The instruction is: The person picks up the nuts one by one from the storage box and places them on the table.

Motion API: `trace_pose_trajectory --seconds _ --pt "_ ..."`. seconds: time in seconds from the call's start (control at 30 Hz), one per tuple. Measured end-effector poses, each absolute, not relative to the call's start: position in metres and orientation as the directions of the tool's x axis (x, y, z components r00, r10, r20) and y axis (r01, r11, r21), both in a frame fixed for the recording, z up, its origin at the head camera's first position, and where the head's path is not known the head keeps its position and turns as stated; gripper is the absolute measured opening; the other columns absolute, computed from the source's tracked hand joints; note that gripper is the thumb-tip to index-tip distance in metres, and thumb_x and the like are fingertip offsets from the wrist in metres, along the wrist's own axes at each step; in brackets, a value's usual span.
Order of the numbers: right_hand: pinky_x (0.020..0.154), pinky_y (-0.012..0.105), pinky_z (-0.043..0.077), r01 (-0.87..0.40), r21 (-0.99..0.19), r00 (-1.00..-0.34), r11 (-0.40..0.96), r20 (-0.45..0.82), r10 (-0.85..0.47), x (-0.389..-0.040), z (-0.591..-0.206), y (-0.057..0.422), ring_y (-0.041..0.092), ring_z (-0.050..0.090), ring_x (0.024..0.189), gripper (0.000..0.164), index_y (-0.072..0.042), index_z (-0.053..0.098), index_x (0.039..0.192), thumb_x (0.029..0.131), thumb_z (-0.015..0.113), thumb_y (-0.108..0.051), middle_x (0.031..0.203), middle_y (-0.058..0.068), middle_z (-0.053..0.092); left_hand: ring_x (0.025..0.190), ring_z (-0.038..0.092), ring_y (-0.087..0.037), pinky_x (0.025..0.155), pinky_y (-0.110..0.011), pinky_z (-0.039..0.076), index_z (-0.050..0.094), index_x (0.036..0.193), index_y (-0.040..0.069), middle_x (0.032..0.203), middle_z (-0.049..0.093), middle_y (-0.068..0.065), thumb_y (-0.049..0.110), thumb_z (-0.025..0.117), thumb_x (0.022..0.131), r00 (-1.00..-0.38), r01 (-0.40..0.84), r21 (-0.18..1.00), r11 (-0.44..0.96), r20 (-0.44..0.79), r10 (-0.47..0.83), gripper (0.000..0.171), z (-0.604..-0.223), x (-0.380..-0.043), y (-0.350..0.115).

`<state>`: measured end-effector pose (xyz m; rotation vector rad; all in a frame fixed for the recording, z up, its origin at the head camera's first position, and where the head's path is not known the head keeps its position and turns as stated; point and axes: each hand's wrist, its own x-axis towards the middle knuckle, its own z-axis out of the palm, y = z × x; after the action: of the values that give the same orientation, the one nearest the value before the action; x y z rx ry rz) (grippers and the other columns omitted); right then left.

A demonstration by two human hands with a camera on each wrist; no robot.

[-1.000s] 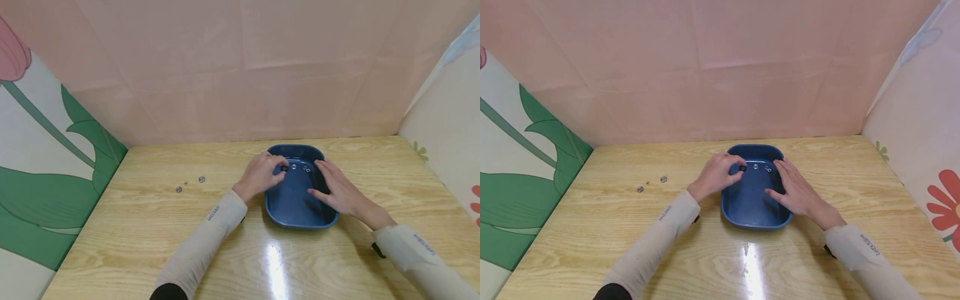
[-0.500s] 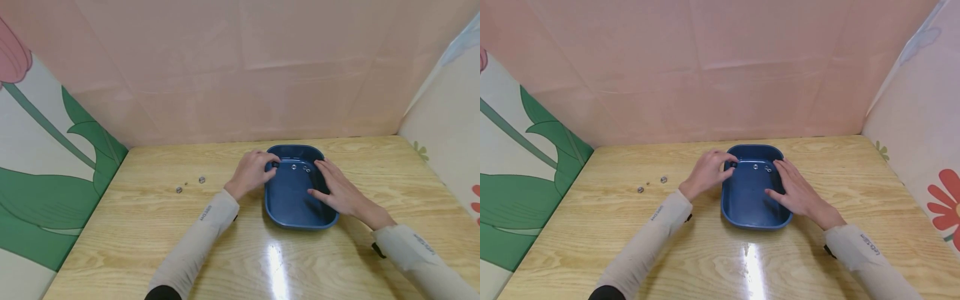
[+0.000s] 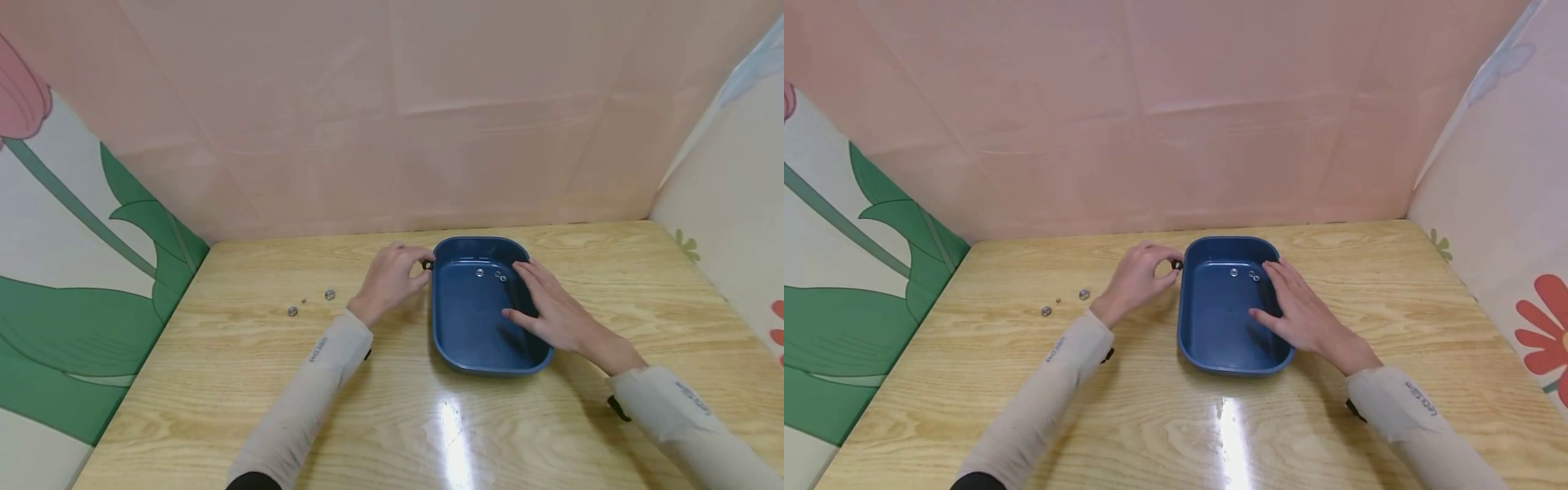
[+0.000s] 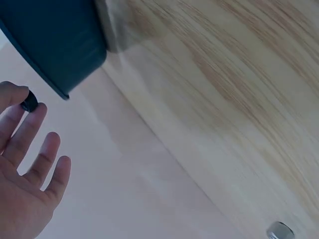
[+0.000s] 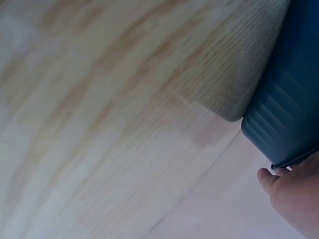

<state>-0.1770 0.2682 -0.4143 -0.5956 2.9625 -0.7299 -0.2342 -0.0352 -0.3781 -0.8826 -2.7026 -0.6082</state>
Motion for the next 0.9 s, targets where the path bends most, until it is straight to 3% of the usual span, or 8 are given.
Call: trace_pose_trajectory --seconds 0.43,0.9 --pt "0.112 0.071 0.017 -0.355 -0.446 -0.928 0.822 0.064 -0.366 -0.177 -0.416 0.269 0.043 0.005 0.152 0.091 0.003 0.017 0.157 0.095 0.064 -0.046 0.161 0.027 0.017 0.111 0.061 -0.023 0.098 -0.04 0.047 0.074 0.116 0.014 0.12 0.072 0.0 0.016 0.073 0.09 -0.814 0.573 0.332 0.749 0.334 0.475 0.026 -0.384 -0.235 -0.054" --pt "0.112 0.071 0.017 -0.358 -0.448 -0.928 0.819 0.071 -0.367 -0.177 -0.414 0.268 0.043 0.004 0.152 0.09 0.002 0.017 0.157 0.095 0.064 -0.044 0.161 0.027 0.018 0.107 0.063 -0.024 0.094 -0.04 0.051 0.075 0.115 0.012 0.115 0.074 -0.001 0.014 0.073 0.091 -0.838 0.529 0.316 0.787 0.34 0.427 0.024 -0.39 -0.237 -0.08"
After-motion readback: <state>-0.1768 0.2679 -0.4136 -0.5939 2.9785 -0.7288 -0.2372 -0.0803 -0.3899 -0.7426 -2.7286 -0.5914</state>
